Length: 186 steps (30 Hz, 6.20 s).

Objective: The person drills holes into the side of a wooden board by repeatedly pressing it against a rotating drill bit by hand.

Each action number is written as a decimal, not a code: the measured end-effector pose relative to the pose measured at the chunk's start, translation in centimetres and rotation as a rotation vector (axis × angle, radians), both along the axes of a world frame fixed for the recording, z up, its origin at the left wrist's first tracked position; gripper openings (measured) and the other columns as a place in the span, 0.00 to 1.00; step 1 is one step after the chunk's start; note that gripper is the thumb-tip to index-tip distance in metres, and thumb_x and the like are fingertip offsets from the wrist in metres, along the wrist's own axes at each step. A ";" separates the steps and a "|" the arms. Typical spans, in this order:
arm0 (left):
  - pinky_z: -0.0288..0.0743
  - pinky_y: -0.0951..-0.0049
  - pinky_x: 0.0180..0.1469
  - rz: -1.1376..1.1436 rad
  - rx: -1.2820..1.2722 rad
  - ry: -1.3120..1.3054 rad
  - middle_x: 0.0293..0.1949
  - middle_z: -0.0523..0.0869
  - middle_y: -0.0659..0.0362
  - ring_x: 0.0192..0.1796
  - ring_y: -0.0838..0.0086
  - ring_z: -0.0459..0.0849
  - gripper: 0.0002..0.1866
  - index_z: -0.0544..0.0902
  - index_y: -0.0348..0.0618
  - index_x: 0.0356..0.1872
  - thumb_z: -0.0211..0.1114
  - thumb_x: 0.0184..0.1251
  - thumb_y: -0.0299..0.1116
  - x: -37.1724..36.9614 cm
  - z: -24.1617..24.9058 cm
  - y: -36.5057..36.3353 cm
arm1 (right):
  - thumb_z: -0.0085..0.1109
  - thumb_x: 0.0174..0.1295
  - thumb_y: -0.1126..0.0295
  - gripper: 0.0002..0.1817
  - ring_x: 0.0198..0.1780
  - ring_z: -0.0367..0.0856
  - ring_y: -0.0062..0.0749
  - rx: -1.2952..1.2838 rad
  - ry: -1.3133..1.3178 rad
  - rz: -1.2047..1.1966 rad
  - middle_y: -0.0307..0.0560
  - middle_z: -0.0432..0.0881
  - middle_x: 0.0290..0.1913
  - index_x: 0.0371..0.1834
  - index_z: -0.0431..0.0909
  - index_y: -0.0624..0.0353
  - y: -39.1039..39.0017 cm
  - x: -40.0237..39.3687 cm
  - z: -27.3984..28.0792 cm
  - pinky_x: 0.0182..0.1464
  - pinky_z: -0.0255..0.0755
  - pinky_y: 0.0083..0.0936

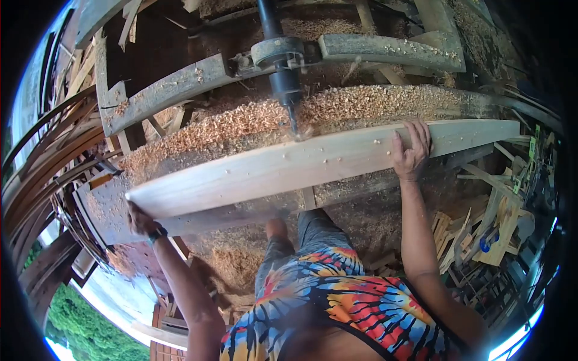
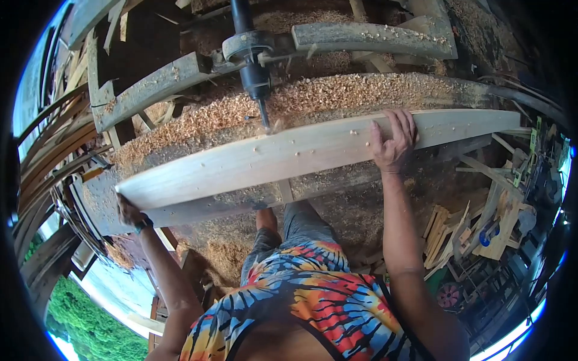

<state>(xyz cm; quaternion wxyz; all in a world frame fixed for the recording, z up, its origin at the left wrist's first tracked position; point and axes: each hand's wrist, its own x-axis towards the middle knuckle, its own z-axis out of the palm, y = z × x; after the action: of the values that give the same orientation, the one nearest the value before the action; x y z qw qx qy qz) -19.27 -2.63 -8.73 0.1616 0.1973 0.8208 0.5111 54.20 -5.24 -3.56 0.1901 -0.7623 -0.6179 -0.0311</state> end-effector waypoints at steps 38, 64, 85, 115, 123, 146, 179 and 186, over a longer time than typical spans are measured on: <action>0.90 0.62 0.46 -0.045 -0.201 0.232 0.45 0.93 0.49 0.42 0.65 0.91 0.22 0.88 0.32 0.49 0.68 0.79 0.48 1.2 1.5 -5.9 | 0.66 0.67 0.53 0.24 0.70 0.75 0.57 -0.113 0.029 0.042 0.51 0.85 0.59 0.57 0.87 0.61 -2.0 1.9 0.1 0.73 0.62 0.52; 0.88 0.66 0.57 0.029 -0.250 0.071 0.56 0.90 0.47 0.54 0.66 0.89 0.23 0.79 0.38 0.68 0.61 0.82 0.42 0.5 1.4 -5.3 | 0.65 0.68 0.55 0.24 0.67 0.76 0.60 -0.131 -0.019 0.076 0.55 0.85 0.58 0.57 0.87 0.64 -1.2 1.9 0.4 0.72 0.65 0.53; 0.86 0.67 0.42 -0.089 0.013 0.142 0.38 0.90 0.54 0.38 0.70 0.87 0.15 0.89 0.38 0.41 0.71 0.77 0.42 -0.8 -0.7 -1.1 | 0.63 0.70 0.57 0.24 0.68 0.78 0.60 -0.010 0.028 0.081 0.58 0.86 0.59 0.58 0.87 0.67 0.0 2.5 -0.4 0.73 0.67 0.51; 0.84 0.66 0.61 -0.394 -0.462 0.804 0.60 0.91 0.49 0.54 0.65 0.91 0.21 0.84 0.48 0.71 0.51 0.86 0.36 -1.5 -1.0 2.5 | 0.63 0.69 0.57 0.21 0.68 0.77 0.59 0.044 0.056 0.073 0.58 0.85 0.58 0.54 0.84 0.65 2.0 1.7 -0.4 0.73 0.66 0.50; 0.67 0.60 0.81 -0.127 -0.152 -0.007 0.76 0.76 0.45 0.73 0.59 0.78 0.25 0.70 0.32 0.78 0.43 0.89 0.34 -1.1 -1.1 -8.6 | 0.65 0.68 0.55 0.23 0.68 0.77 0.60 -0.007 0.085 0.090 0.57 0.85 0.58 0.54 0.85 0.65 -3.5 2.5 0.0 0.73 0.65 0.53; 0.76 0.66 0.73 -0.475 -0.285 0.554 0.67 0.87 0.46 0.67 0.62 0.87 0.29 0.76 0.38 0.76 0.66 0.75 0.31 -6.0 -3.7 4.0 | 0.68 0.67 0.62 0.18 0.65 0.80 0.58 0.050 0.037 0.056 0.57 0.87 0.55 0.52 0.85 0.65 2.9 2.5 -0.7 0.71 0.69 0.49; 0.83 0.63 0.64 -0.487 -0.558 0.918 0.60 0.90 0.44 0.56 0.59 0.91 0.23 0.80 0.34 0.71 0.59 0.82 0.35 -3.4 -1.1 -2.9 | 0.67 0.67 0.61 0.19 0.66 0.78 0.60 0.022 0.091 0.070 0.57 0.85 0.56 0.53 0.85 0.65 0.8 2.3 0.0 0.72 0.68 0.51; 0.76 0.62 0.73 -0.207 -0.122 0.110 0.66 0.86 0.46 0.63 0.59 0.87 0.28 0.73 0.33 0.77 0.55 0.83 0.38 -4.4 -2.2 -5.3 | 0.68 0.65 0.57 0.23 0.66 0.78 0.61 0.018 0.083 0.067 0.57 0.85 0.57 0.54 0.84 0.65 0.0 1.8 0.1 0.72 0.67 0.53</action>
<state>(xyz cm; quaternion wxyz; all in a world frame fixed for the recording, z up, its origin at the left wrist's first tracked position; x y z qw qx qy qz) -23.66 -7.91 -10.95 0.1799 0.2986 0.8332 0.4291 56.04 -5.24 -3.42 0.2232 -0.7400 -0.6345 0.0014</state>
